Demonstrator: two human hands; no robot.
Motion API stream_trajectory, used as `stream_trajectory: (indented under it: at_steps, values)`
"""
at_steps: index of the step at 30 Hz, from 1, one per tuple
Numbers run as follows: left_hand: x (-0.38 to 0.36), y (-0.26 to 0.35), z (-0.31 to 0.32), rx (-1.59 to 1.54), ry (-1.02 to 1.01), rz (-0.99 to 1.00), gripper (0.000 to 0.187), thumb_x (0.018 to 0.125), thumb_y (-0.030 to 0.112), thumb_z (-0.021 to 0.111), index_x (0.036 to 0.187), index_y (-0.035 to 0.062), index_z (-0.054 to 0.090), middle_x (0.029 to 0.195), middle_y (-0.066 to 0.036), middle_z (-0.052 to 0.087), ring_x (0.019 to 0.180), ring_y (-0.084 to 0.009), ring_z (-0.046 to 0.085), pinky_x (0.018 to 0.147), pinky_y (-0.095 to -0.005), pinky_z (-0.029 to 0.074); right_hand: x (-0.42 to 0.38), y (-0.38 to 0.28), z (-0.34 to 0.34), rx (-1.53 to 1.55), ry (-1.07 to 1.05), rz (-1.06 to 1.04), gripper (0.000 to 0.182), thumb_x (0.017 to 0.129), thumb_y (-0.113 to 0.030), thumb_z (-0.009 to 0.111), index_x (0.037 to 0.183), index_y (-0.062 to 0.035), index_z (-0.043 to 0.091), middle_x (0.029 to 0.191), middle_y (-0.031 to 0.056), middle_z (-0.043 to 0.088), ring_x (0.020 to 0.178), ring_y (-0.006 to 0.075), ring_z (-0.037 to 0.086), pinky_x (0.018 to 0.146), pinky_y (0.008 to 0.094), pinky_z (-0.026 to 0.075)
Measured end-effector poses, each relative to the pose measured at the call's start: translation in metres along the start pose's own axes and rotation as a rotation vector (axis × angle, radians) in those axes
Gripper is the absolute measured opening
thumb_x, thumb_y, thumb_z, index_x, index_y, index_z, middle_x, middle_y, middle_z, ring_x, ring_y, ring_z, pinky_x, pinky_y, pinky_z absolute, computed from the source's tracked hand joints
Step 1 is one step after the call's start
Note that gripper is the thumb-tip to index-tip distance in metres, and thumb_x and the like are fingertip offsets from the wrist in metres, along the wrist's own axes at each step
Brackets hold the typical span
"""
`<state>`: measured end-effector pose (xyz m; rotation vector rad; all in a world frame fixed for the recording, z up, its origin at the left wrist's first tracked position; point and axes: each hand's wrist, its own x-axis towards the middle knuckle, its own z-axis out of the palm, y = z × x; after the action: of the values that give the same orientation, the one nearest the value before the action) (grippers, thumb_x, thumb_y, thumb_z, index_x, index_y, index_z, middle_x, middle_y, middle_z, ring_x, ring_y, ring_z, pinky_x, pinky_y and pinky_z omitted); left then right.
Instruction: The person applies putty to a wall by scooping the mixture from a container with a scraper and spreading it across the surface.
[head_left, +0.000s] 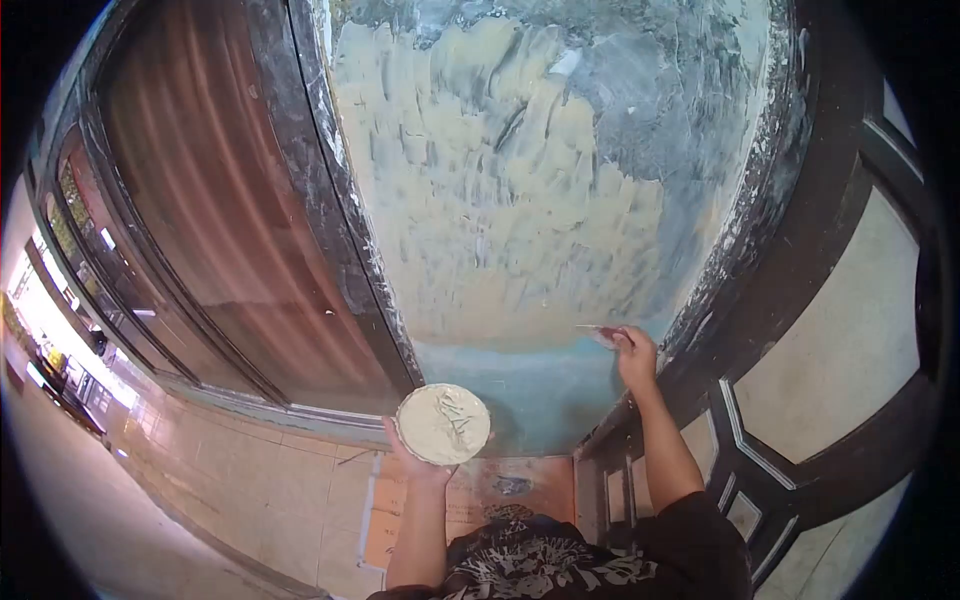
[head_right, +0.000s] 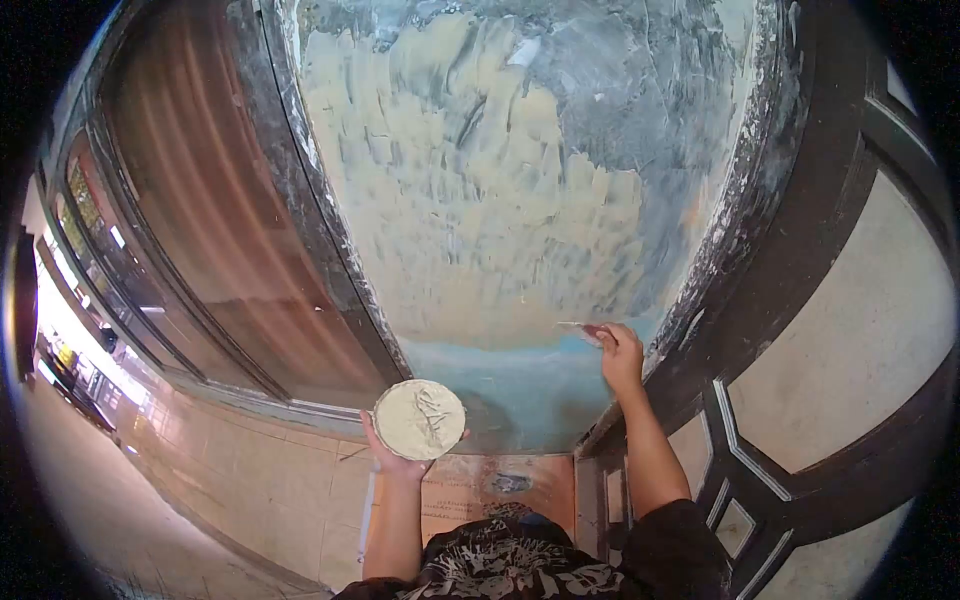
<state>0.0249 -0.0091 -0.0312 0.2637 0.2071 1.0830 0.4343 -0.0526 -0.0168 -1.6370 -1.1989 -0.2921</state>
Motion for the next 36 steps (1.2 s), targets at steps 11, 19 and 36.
stream_trajectory:
  at_steps: [11, 19, 36]
  values:
    - [-0.012, 0.003, 0.0, -0.049, -0.102, -0.015, 0.095, 0.09, 0.085, 0.032, 0.153, 0.015, 0.042, 0.156, -0.016, 0.042, 0.138, -0.0497, 0.043, 0.098, -0.0863, 0.036, -0.006, -0.002, 0.018, -0.034, -0.044, -0.002, 0.02, 0.094, -0.017, 0.072, 0.103, 0.0014, 0.072, 0.095, 0.02, 0.072, 0.088, 0.0373, 0.069, 0.08, 0.04, 0.054]
    - [-0.03, 0.003, 0.002, -0.055, -0.085, 0.002, 0.095, 0.091, 0.083, 0.034, 0.153, 0.0125, 0.043, 0.156, -0.017, 0.043, 0.136, -0.0518, 0.044, 0.094, -0.0897, 0.034, -0.026, 0.008, 0.006, 0.11, -0.146, 0.095, 0.018, 0.09, -0.007, 0.068, 0.105, 0.0027, 0.072, 0.101, 0.0196, 0.073, 0.096, 0.0368, 0.068, 0.088, 0.0416, 0.053]
    - [-0.006, -0.015, 0.094, -0.078, -0.257, -0.179, 0.102, 0.089, 0.087, 0.031, 0.158, 0.0123, 0.035, 0.161, -0.019, 0.036, 0.141, -0.0519, 0.04, 0.101, -0.0864, 0.033, 0.08, -0.167, -0.009, 0.793, -1.23, 0.355, 0.036, 0.107, -0.016, 0.059, 0.138, 0.0024, 0.059, 0.115, 0.0039, 0.073, 0.098, 0.0087, 0.066, 0.089, 0.0275, 0.053]
